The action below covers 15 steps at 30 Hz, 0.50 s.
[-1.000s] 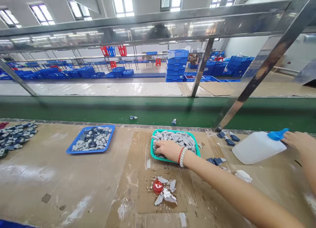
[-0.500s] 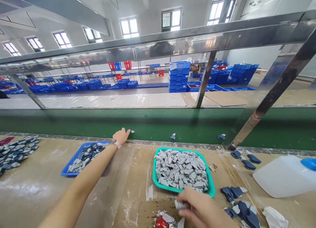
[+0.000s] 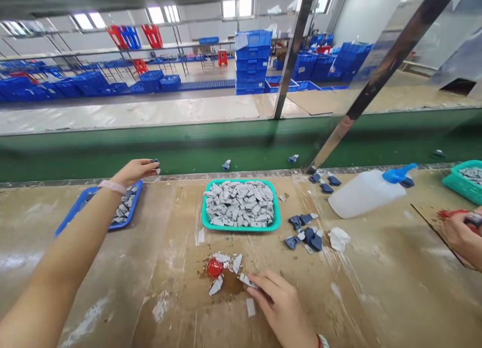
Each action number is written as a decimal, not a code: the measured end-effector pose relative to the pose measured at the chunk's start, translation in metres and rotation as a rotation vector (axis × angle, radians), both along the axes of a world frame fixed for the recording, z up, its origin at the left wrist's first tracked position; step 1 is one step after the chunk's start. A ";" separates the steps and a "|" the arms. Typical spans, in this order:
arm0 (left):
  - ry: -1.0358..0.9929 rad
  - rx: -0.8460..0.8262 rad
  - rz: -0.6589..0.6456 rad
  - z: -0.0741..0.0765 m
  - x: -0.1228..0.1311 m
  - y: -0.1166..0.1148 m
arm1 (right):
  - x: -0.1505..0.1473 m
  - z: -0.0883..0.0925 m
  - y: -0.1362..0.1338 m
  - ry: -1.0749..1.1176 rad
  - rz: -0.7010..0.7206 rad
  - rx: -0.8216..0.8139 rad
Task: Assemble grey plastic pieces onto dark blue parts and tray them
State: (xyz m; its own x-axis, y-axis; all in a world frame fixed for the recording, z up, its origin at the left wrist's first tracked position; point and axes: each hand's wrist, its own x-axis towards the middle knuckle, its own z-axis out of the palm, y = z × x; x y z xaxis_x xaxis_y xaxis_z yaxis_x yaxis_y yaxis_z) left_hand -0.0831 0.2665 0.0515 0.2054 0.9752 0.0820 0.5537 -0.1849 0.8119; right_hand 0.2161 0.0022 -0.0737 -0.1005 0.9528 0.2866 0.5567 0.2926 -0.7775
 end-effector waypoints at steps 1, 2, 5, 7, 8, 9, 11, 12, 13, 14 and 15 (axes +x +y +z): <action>-0.061 -0.037 0.028 -0.002 -0.004 -0.005 | -0.006 -0.002 -0.004 -0.016 -0.027 -0.001; -0.117 -0.076 0.052 -0.005 -0.009 -0.014 | -0.013 -0.003 -0.007 -0.039 -0.054 0.000; -0.224 -0.192 0.080 -0.021 -0.033 -0.059 | -0.029 -0.006 -0.012 -0.139 -0.108 -0.004; -0.372 -0.358 0.048 -0.038 -0.049 -0.103 | -0.037 -0.008 -0.014 -0.224 -0.094 0.013; -0.474 -0.466 0.039 -0.048 -0.055 -0.126 | -0.040 -0.009 -0.014 -0.270 -0.085 0.027; -0.581 -0.571 0.041 -0.058 -0.058 -0.149 | -0.042 -0.010 -0.014 -0.311 -0.079 0.040; -0.745 -0.698 0.072 -0.075 -0.057 -0.190 | -0.044 -0.012 -0.014 -0.347 -0.066 0.047; -0.776 -0.705 0.086 -0.082 -0.052 -0.206 | -0.043 -0.012 -0.014 -0.324 -0.059 0.040; -0.790 -0.695 0.083 -0.087 -0.045 -0.219 | -0.042 -0.012 -0.013 -0.267 -0.056 0.021; -0.794 -0.673 0.065 -0.091 -0.035 -0.229 | -0.040 -0.012 -0.013 -0.179 -0.058 -0.009; -0.780 -0.640 0.041 -0.094 -0.025 -0.236 | -0.038 -0.010 -0.012 -0.068 -0.064 -0.053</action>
State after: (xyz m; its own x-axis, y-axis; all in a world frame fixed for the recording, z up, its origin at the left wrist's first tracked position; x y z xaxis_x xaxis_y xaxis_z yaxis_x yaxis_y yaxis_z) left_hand -0.1082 0.0307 -0.0427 0.2832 0.8882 -0.3619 -0.1780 0.4195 0.8901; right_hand 0.1779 -0.0095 -0.0839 -0.0566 0.9715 0.2302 0.6249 0.2143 -0.7507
